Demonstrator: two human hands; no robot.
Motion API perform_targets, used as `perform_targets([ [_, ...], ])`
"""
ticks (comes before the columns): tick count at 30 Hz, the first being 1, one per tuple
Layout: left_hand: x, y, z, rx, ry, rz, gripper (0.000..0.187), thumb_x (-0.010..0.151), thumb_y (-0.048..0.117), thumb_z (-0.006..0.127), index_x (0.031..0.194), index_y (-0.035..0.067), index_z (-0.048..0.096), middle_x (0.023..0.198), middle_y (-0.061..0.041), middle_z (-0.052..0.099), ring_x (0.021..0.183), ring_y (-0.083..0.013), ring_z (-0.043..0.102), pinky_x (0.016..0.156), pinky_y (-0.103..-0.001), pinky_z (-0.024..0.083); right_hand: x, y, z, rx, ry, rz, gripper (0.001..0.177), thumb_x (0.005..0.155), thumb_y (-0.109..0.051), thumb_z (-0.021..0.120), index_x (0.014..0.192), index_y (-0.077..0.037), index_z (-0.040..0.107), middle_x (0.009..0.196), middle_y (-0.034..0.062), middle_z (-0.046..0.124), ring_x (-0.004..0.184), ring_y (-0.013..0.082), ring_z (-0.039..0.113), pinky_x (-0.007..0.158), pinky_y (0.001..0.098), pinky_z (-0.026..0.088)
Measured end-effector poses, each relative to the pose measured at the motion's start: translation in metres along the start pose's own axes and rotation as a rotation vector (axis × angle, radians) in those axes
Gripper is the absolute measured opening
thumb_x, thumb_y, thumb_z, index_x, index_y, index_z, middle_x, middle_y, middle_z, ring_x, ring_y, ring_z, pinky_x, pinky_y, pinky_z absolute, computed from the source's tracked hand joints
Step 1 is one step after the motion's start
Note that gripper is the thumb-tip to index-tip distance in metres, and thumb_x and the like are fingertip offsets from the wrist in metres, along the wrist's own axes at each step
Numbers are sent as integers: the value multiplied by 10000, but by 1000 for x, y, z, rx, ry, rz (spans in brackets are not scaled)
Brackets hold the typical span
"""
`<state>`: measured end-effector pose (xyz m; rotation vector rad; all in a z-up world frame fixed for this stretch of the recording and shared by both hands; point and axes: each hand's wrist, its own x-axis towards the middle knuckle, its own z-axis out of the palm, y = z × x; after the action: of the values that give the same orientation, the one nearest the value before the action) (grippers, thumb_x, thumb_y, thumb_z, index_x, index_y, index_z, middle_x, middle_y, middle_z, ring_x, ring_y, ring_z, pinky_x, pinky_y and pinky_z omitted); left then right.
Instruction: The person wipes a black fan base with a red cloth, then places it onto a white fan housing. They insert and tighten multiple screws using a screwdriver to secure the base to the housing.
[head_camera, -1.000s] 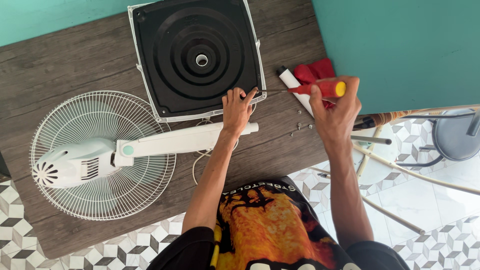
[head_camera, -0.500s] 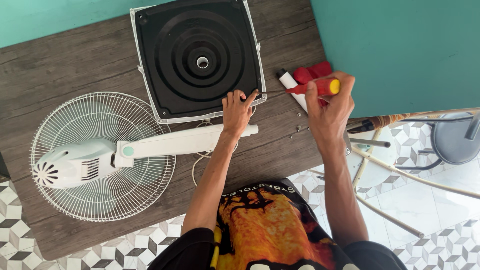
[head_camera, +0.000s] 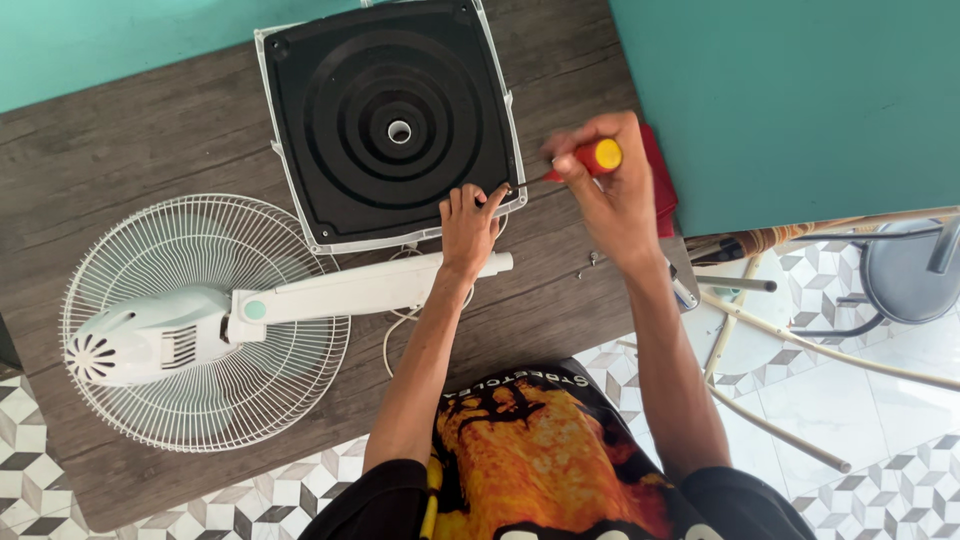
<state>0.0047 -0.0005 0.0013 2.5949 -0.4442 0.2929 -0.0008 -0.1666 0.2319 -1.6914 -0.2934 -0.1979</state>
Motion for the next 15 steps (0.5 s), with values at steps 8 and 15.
perform_targets([
  [8,27,15,-53,-403,55,63,585,833,101,780,1391,140,606,1164,-83,570,1110,-259,568,961,-454,431,3,-35,2,-203,-12,34,283,973,-78,629,1208,-10,486,1112,101,561,1053,164,624,937,320,544],
  [15,79,64,-122,-918,-18,143,355,896,70,798,1216,52,645,1141,-104,674,1018,-236,701,892,-367,594,20,-34,18,-746,236,-120,528,915,-241,970,1005,18,519,965,138,542,822,263,549,731,387,491],
])
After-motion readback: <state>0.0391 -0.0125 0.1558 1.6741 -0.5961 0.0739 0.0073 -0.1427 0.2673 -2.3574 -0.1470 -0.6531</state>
